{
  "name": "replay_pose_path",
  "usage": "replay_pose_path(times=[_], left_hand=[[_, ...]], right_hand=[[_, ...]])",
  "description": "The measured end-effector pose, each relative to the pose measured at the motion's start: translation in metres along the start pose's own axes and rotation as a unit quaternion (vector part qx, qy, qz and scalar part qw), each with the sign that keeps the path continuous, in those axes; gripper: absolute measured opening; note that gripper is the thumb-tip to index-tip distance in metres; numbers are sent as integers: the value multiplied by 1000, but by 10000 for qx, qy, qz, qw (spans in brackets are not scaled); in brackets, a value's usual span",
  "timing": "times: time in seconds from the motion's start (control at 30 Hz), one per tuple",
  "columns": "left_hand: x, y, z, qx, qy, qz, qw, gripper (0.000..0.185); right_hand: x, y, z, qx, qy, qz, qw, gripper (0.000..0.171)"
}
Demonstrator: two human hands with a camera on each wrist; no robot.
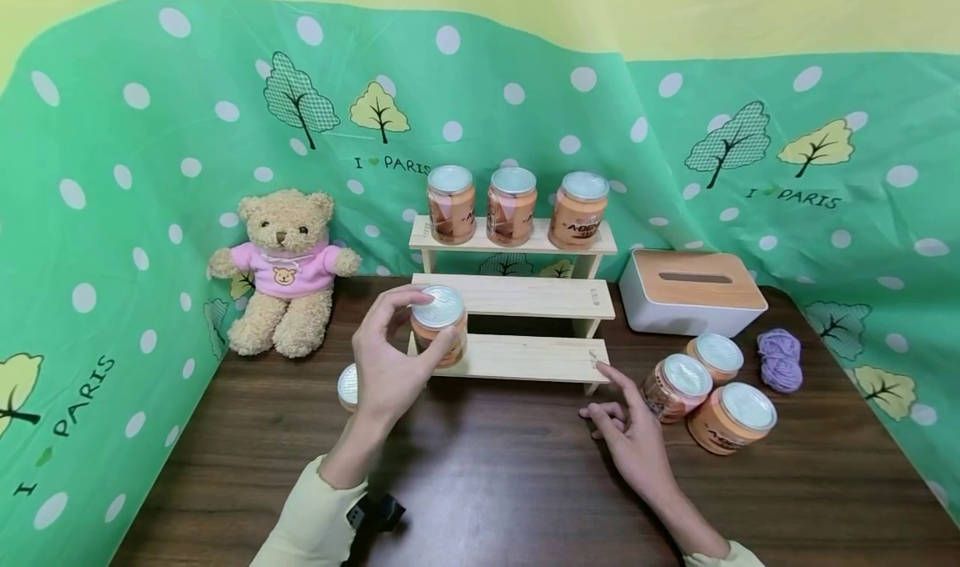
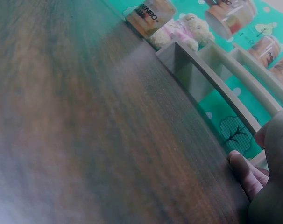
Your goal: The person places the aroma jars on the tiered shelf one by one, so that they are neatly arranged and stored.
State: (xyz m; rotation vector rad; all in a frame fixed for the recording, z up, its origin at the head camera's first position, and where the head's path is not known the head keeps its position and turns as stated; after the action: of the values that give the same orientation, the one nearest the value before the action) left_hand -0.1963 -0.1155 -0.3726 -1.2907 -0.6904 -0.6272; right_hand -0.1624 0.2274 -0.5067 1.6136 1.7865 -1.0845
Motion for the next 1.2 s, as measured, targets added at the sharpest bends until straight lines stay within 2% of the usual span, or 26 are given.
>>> replay_pose_path(times=[0.43, 0.63, 1.03, 1.2], left_hand=[[-13, -4, 33, -152, 128, -366, 9991, 45], [-16, -10, 41, -131, 383, -385, 9984, 49], [-23, -21, 58, -213, 494, -257, 9982, 50], [-28, -25, 61, -149, 522, -299, 9981, 51]], right_hand=[[1, 0, 0, 1, 4, -34, 10000, 64], [1, 0, 1, -23, 35, 39, 10000, 64], [2, -1, 0, -11, 28, 71, 10000, 64], [2, -1, 0, -7, 8, 53, 10000, 65]])
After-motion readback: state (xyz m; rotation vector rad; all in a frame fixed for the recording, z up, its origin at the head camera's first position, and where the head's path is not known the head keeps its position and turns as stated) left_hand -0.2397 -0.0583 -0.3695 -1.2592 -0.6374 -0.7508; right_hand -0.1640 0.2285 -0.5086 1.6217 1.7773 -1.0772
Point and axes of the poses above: each hand's wrist, its own y-axis away from the middle knuckle, its own z-axis out of the palm, x = y × z, the point moved 6 cm from there along -y, towards the middle knuckle, and after that the axes turned 13 degrees about y, right-handed, at the moved point
